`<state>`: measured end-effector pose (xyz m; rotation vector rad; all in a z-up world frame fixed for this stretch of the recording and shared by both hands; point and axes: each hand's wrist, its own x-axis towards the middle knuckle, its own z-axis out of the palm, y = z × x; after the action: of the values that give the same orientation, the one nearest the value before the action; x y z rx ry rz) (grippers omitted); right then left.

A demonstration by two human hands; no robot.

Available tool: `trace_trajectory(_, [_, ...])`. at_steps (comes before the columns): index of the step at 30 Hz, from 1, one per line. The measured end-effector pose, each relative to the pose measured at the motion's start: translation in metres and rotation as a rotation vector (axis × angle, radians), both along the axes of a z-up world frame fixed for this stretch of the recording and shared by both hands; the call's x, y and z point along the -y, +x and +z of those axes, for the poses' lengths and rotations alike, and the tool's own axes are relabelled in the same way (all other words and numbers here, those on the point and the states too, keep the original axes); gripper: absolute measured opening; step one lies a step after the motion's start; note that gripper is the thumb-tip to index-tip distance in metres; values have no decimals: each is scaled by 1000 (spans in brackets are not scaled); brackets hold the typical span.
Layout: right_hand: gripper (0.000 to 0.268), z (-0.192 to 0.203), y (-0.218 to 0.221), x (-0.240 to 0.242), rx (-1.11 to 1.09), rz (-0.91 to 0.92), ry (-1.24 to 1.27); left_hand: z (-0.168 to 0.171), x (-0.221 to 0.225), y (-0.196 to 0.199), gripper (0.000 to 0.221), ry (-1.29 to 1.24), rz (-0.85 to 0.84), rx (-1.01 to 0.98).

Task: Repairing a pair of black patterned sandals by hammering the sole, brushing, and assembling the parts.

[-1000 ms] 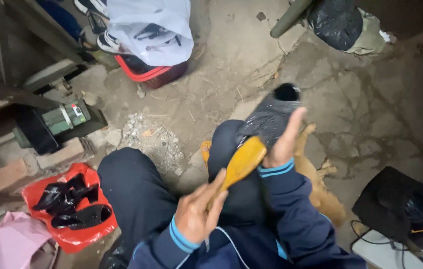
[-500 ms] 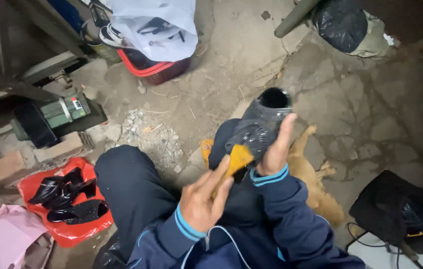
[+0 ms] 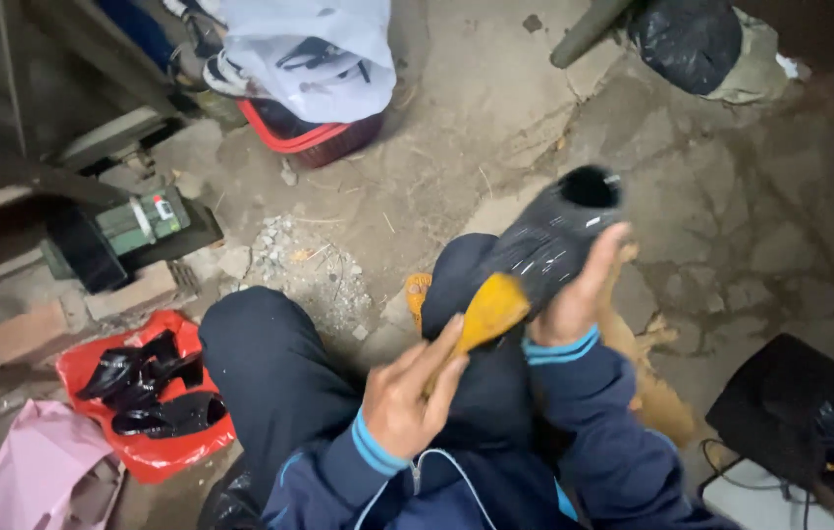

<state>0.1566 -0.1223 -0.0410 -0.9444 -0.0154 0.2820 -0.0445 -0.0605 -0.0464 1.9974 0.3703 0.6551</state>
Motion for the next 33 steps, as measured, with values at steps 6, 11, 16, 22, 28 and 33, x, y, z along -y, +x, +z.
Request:
trace_trajectory(6, [61, 4, 0, -11, -73, 8, 36, 2, 0, 1, 44, 144, 39, 38])
trace_trajectory(11, [61, -23, -23, -11, -97, -90, -227, 0, -10, 17, 40, 54, 100, 36])
trace_trajectory(16, [63, -12, 9, -5, -110, -9, 11, 2, -20, -7, 42, 27, -43, -15])
trace_trajectory(22, [58, -14, -29, -19, -157, 52, -149, 7, -29, 11, 47, -21, -52, -45])
trace_trajectory(28, [65, -14, 31, 0, -198, -168, -82, -37, -38, -45, 46, 30, -75, -219])
trace_trajectory(33, [53, -19, 37, 11, -121, -73, -69, -28, -58, -43, 63, -124, 139, -430])
